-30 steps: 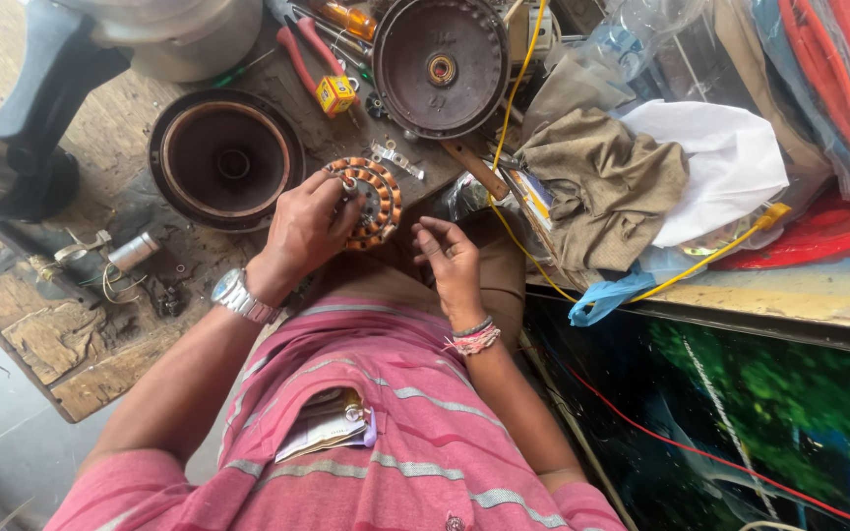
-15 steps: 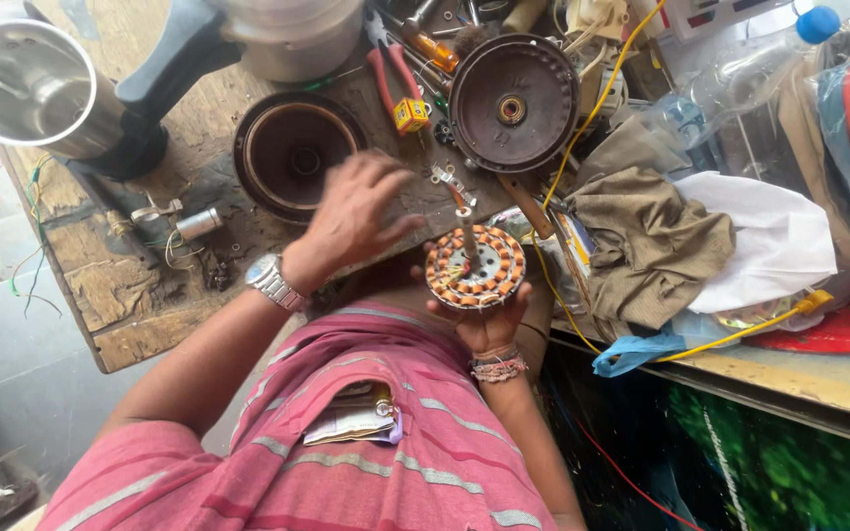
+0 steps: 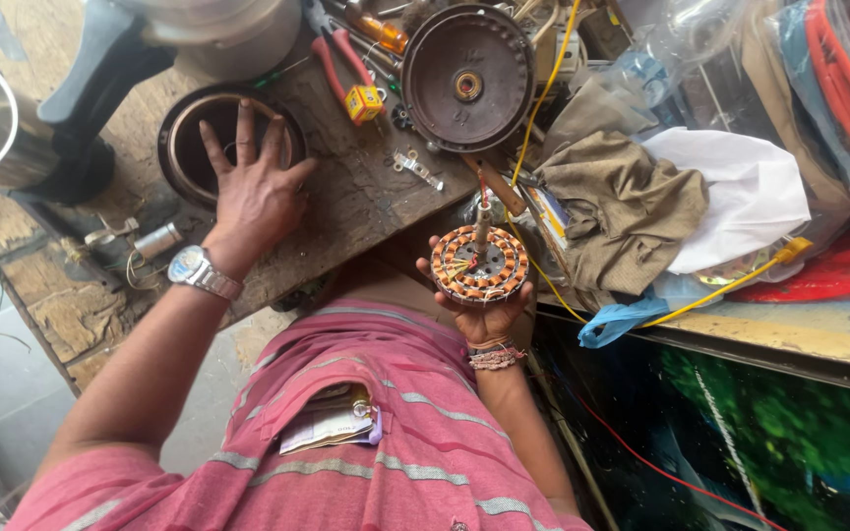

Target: The person assembles an electric motor by inserting the rotor into the stator, tapping it into place with a hammer, and securing the housing with screws using a screwdriver. The person also handles small metal washers and aligns the motor components on a cluttered workbench.

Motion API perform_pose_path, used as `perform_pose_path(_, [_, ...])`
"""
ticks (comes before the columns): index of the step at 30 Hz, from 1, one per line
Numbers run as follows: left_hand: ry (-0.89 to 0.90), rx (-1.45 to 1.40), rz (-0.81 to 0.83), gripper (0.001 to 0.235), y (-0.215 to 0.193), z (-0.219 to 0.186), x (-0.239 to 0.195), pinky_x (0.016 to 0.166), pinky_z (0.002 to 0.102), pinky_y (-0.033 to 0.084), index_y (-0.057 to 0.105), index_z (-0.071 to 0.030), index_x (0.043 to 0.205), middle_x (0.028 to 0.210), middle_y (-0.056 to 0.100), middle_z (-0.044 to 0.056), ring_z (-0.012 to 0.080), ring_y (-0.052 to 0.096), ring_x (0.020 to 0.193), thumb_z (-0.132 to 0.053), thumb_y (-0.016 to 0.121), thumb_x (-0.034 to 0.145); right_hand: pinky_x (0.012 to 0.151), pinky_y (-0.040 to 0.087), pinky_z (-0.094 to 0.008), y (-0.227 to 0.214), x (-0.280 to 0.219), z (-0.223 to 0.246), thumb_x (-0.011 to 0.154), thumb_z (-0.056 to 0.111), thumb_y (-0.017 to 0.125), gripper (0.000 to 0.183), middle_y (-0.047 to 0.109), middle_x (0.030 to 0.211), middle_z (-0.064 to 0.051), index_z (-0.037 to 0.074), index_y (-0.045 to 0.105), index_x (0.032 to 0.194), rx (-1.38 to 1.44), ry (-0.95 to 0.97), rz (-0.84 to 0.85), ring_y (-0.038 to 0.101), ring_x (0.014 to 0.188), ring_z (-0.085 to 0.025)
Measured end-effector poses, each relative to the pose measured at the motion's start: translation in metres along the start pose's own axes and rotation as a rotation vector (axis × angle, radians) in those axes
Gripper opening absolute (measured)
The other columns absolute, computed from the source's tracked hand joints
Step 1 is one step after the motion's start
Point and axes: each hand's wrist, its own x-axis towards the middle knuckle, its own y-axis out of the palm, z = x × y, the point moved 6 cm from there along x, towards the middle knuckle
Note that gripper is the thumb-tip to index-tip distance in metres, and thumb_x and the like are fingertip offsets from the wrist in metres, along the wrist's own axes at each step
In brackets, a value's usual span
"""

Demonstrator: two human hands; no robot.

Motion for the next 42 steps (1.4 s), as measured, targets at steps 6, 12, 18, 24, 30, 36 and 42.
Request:
perform_pose_path(6, [-0.001, -0.483, -0.188, 0.068, -0.011, -0.056, 0.066, 0.116, 0.055, 0.035, 0.054, -0.007, 0.148, 0.151, 0.048, 0.029, 0.0451, 0.038, 0.143, -0.019, 0.077, 0.085, 0.105, 0.044, -0.074, -0.003, 0.003, 0.006, 0.077, 0.039, 0.092, 0.118, 0.009, 0.172, -0.029, 0.014, 0.022, 0.169, -0.021, -0.047, -0.01, 0.013, 0.152, -0.061])
perform_pose_path(12, [-0.224, -0.595, -0.056, 0.063, 0.03, -0.069, 0.183, 0.099, 0.053, 0.047, 0.054, 0.003, 0.135, 0.116, 0.068, 0.028, 0.047, 0.061, 0.115, -0.026, 0.081, 0.086, 0.105, 0.044, -0.073, 0.011, -0.002, 0.003, 0.078, 0.041, 0.09, 0.114, 0.013, 0.17, -0.028, 0.016, 0.023, 0.167, -0.119, -0.088, -0.022, 0.014, 0.152, -0.059])
perform_pose_path(18, [-0.431, -0.745, -0.038, 0.041, 0.052, -0.056, 0.206, 0.092, 0.044, 0.054, 0.07, -0.003, 0.113, 0.109, 0.073, 0.025, 0.037, 0.07, 0.105, -0.021, 0.08, 0.078, 0.106, 0.047, -0.068, 0.033, -0.007, 0.012, 0.085, 0.044, 0.083, 0.099, 0.028, 0.165, -0.03, 0.016, 0.029, 0.163, -0.394, -0.203, -0.097, 0.027, 0.149, -0.061])
perform_pose_path(24, [-0.23, -1.261, -0.117, 0.032, 0.026, -0.071, 0.178, 0.079, 0.032, 0.06, 0.064, 0.004, 0.11, 0.103, 0.074, 0.012, 0.0194, 0.072, 0.093, -0.007, 0.079, 0.084, 0.104, 0.054, -0.069, 0.061, 0.003, 0.036, 0.09, 0.039, 0.081, 0.093, 0.043, 0.149, -0.032, 0.004, 0.031, 0.16, -0.671, -0.311, -0.306, 0.051, 0.136, -0.054])
perform_pose_path(30, [-0.269, -1.61, -0.196, 0.022, -0.018, -0.052, 0.082, 0.079, 0.026, 0.06, 0.057, -0.002, 0.103, 0.1, 0.068, 0.002, 0.0096, 0.068, 0.091, -0.004, 0.076, 0.093, 0.094, 0.058, -0.052, 0.111, 0.02, 0.046, 0.076, 0.016, 0.083, 0.107, 0.053, 0.134, -0.011, 0.017, 0.018, 0.161, -1.181, -0.438, -0.475, 0.062, 0.117, -0.026])
perform_pose_path(36, [-0.246, -1.356, -0.373, 0.025, -0.062, -0.035, 0.031, 0.077, 0.025, 0.054, 0.054, -0.001, 0.098, 0.096, 0.065, 0.003, 0.0068, 0.061, 0.09, -0.002, 0.079, 0.097, 0.103, 0.057, -0.036, 0.136, 0.051, 0.019, 0.072, 0.013, 0.093, 0.117, 0.053, 0.138, -0.008, 0.012, 0.023, 0.165, -1.416, -0.413, -0.398, 0.06, 0.123, -0.019])
perform_pose_path(42, [-0.201, -1.309, -0.444, 0.021, -0.076, -0.038, 0.015, 0.081, 0.023, 0.06, 0.056, 0.001, 0.101, 0.107, 0.072, 0.007, 0.0077, 0.069, 0.096, -0.001, 0.077, 0.098, 0.098, 0.058, -0.035, 0.136, 0.067, 0.001, 0.073, 0.011, 0.094, 0.118, 0.056, 0.123, -0.007, 0.011, 0.022, 0.166, -1.473, -0.346, -0.384, 0.061, 0.109, -0.018])
